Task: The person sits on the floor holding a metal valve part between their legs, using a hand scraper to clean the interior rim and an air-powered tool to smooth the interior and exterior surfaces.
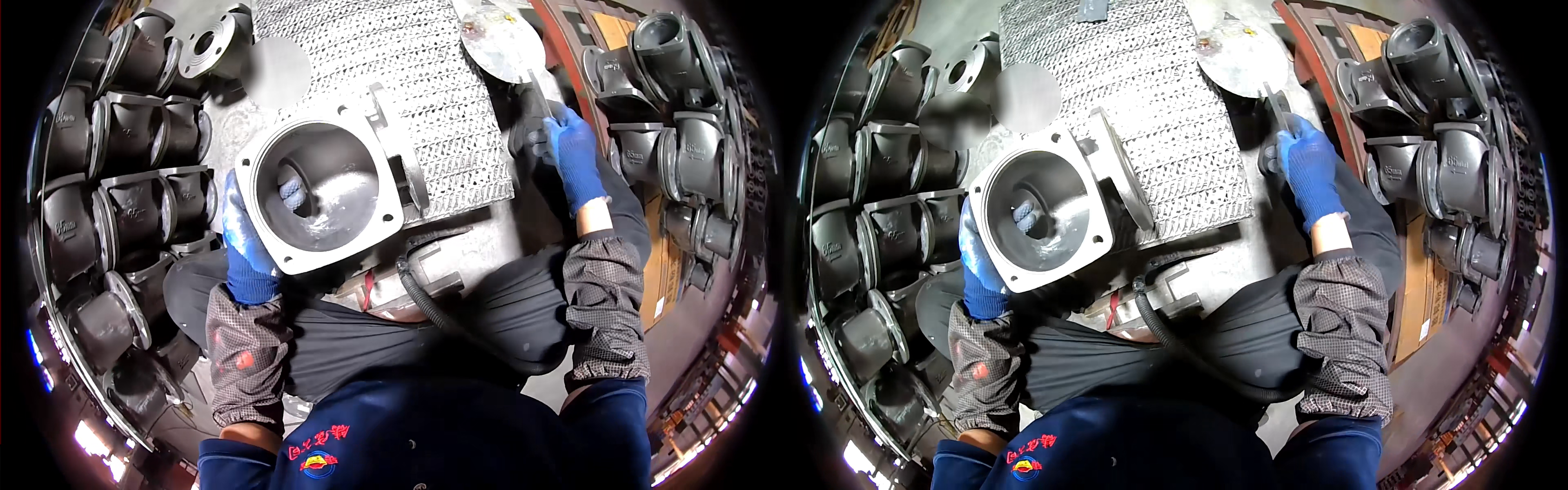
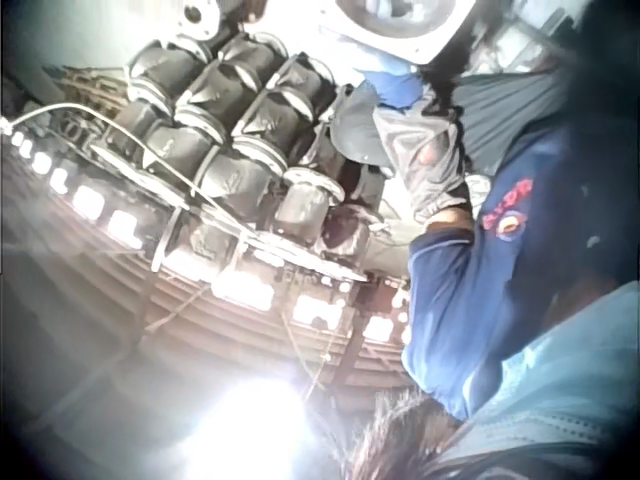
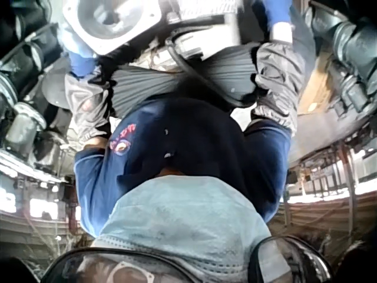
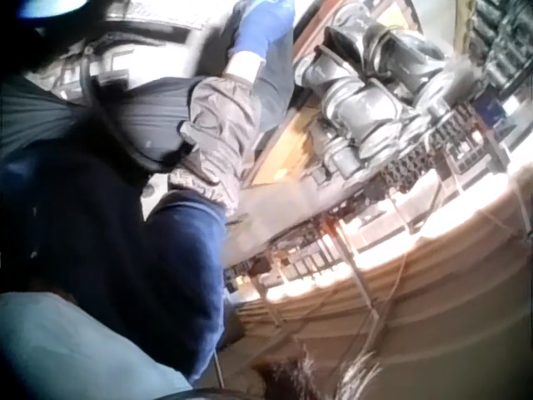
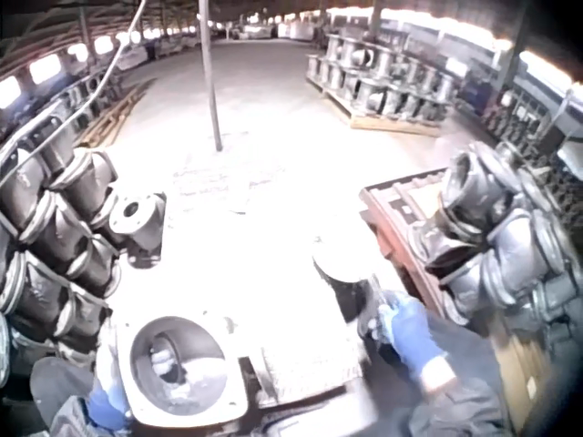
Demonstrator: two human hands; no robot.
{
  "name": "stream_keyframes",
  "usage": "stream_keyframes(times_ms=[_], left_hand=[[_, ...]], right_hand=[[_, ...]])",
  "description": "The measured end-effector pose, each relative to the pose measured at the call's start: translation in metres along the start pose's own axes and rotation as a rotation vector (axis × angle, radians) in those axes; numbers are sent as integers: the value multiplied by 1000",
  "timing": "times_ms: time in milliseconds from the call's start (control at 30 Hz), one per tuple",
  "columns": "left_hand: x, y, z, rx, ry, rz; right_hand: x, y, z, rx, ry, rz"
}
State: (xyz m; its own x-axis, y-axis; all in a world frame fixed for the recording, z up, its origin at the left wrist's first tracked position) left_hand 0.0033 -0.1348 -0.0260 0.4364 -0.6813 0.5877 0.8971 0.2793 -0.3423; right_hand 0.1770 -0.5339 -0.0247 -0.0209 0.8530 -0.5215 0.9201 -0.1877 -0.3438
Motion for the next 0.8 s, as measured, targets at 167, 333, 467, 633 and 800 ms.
stream_keyframes(times_ms=[167, 333, 467, 633, 800], left_hand=[[12, -1, 6, 30, 45, -74], [6, 2, 3, -35, 3, 36], [14, -1, 6, 29, 89, 7], [19, -2, 6, 58, 119, -46], [2, -2, 7, 121, 146, 10]], right_hand=[[-5, 14, 14, -161, -340, 52], [-3, 13, 13, -78, -390, 30], [-2, 9, 9, -116, -402, 55], [1, 13, 18, 56, -207, 7], [19, 7, 9, 209, 128, -180]])
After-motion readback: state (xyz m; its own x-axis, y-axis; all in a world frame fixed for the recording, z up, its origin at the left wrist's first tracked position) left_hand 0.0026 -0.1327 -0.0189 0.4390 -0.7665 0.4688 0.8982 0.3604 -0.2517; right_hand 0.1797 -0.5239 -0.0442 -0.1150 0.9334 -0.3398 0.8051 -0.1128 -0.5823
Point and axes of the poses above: each hand's wrist, its own y-axis towards the middle knuckle, its own x-axis out of the palm, z = x × y, the point moved 5 cm from there along y, towards the middle knuckle, and after that the axes turned 2 degrees about -y, right-handed, at the moved point
